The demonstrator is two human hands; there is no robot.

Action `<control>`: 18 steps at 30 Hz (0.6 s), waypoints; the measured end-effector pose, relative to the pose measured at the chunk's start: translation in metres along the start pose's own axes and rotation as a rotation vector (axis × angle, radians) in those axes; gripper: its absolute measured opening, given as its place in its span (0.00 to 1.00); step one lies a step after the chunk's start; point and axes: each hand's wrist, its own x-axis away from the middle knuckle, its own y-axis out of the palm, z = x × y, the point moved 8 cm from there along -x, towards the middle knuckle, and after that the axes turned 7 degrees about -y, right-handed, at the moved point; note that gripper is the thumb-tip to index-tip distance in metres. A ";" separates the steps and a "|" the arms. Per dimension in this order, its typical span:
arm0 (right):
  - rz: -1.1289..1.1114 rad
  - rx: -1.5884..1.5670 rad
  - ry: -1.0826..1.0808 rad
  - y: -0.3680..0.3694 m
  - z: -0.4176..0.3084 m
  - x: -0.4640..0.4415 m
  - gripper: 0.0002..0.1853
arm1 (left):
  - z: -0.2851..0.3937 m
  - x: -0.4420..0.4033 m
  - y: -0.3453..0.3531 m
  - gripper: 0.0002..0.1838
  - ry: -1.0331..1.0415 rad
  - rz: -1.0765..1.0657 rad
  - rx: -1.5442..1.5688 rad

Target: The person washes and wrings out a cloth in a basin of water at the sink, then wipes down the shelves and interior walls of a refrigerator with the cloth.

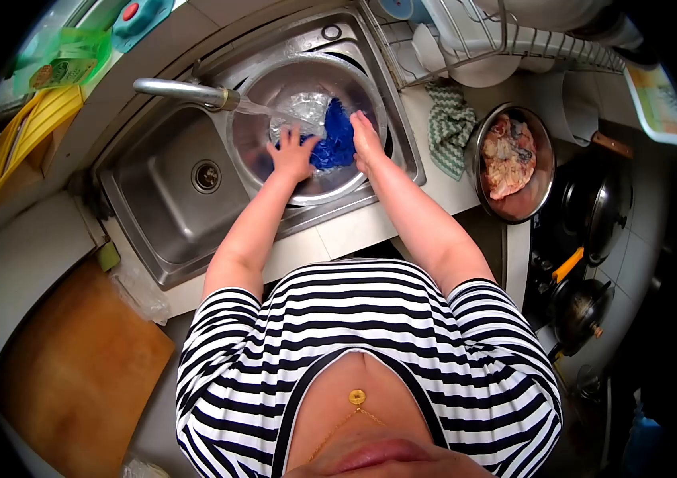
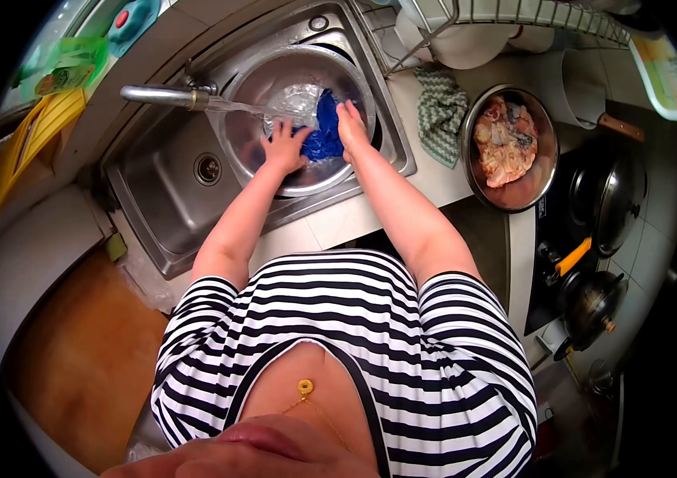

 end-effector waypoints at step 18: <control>-0.066 -0.275 0.221 0.067 0.030 0.020 0.19 | 0.003 -0.011 -0.054 0.15 -0.115 0.344 0.883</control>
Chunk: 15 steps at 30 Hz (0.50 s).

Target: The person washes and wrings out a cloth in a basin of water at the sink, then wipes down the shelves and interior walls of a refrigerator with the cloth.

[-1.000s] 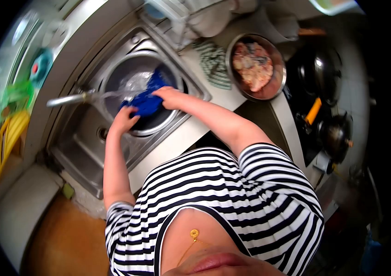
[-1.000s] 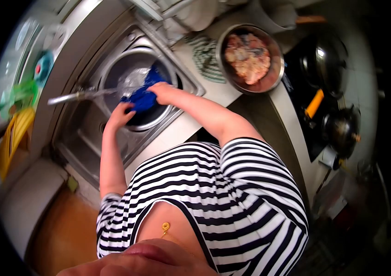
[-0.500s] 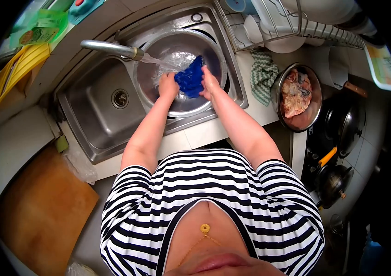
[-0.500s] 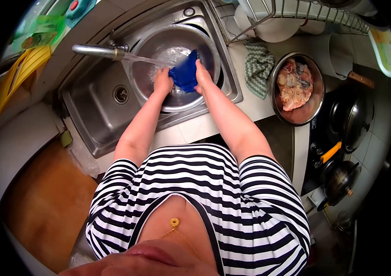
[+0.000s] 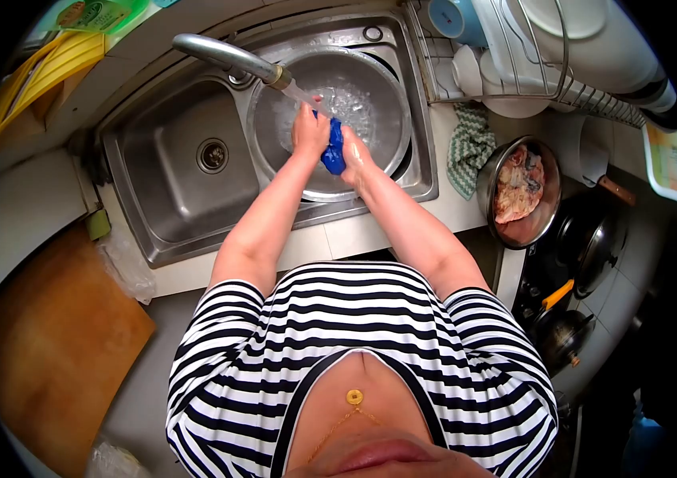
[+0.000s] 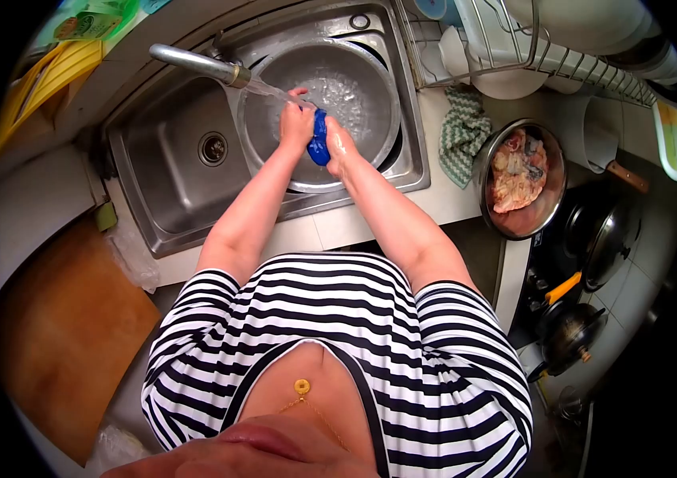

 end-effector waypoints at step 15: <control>0.114 0.535 -0.421 -0.056 -0.069 -0.017 0.34 | -0.034 0.040 0.052 0.36 0.346 -0.588 -0.900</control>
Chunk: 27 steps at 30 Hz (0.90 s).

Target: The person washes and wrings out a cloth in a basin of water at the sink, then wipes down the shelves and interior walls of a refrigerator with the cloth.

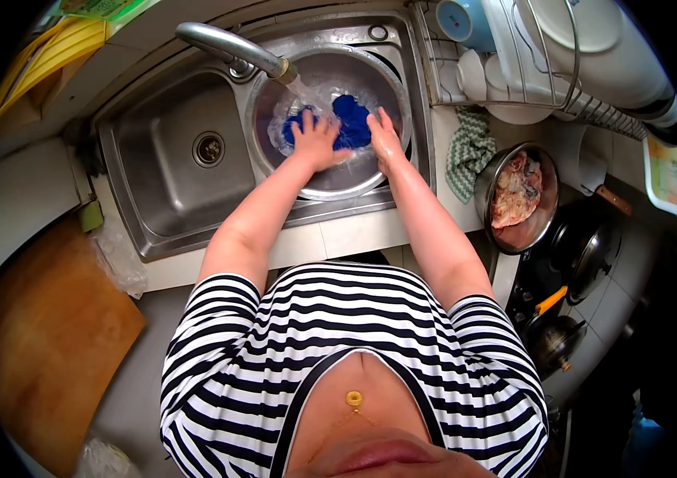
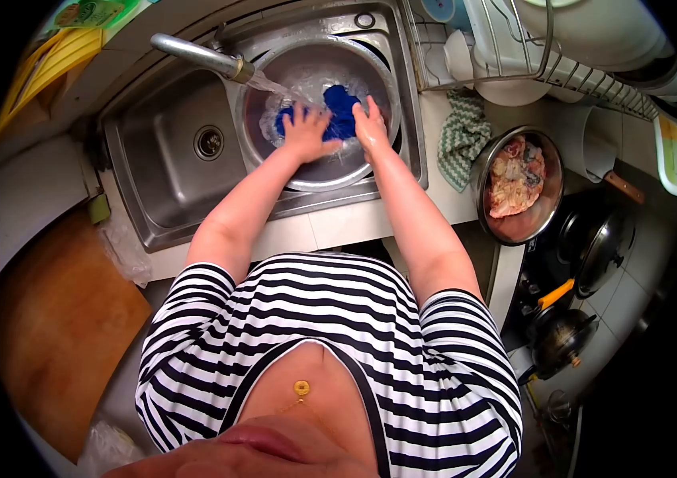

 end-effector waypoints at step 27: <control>-0.209 -0.435 0.480 0.046 0.020 0.044 0.20 | -0.019 -0.012 -0.031 0.13 -0.324 0.573 0.619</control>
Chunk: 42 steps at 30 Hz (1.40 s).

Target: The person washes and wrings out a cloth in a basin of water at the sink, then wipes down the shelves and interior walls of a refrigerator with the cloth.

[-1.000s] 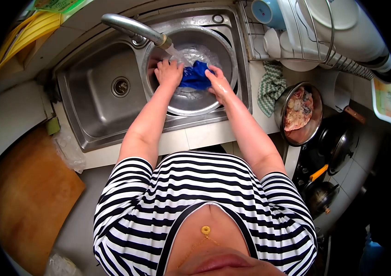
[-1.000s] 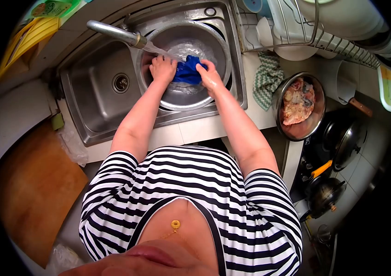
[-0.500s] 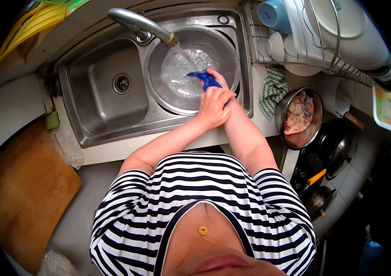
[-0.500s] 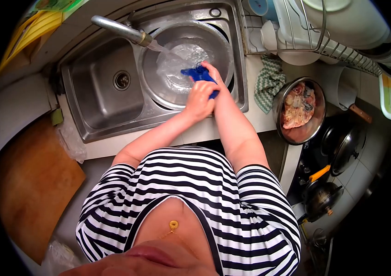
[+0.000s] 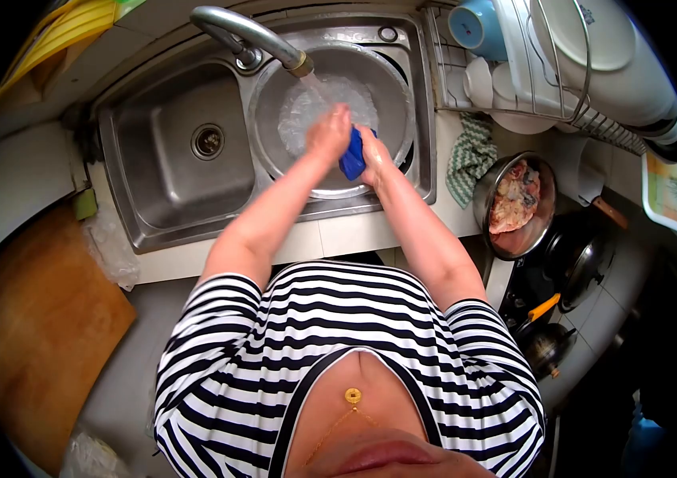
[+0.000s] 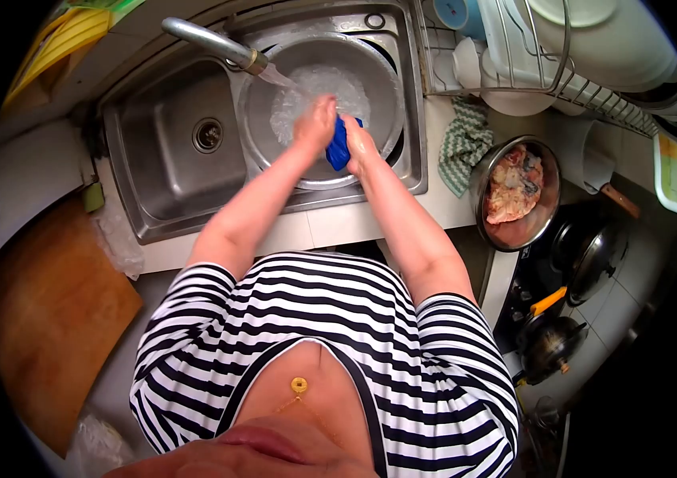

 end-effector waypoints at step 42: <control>0.204 0.421 -0.123 -0.015 -0.058 0.005 0.36 | -0.010 0.032 0.011 0.21 0.608 -0.179 -0.490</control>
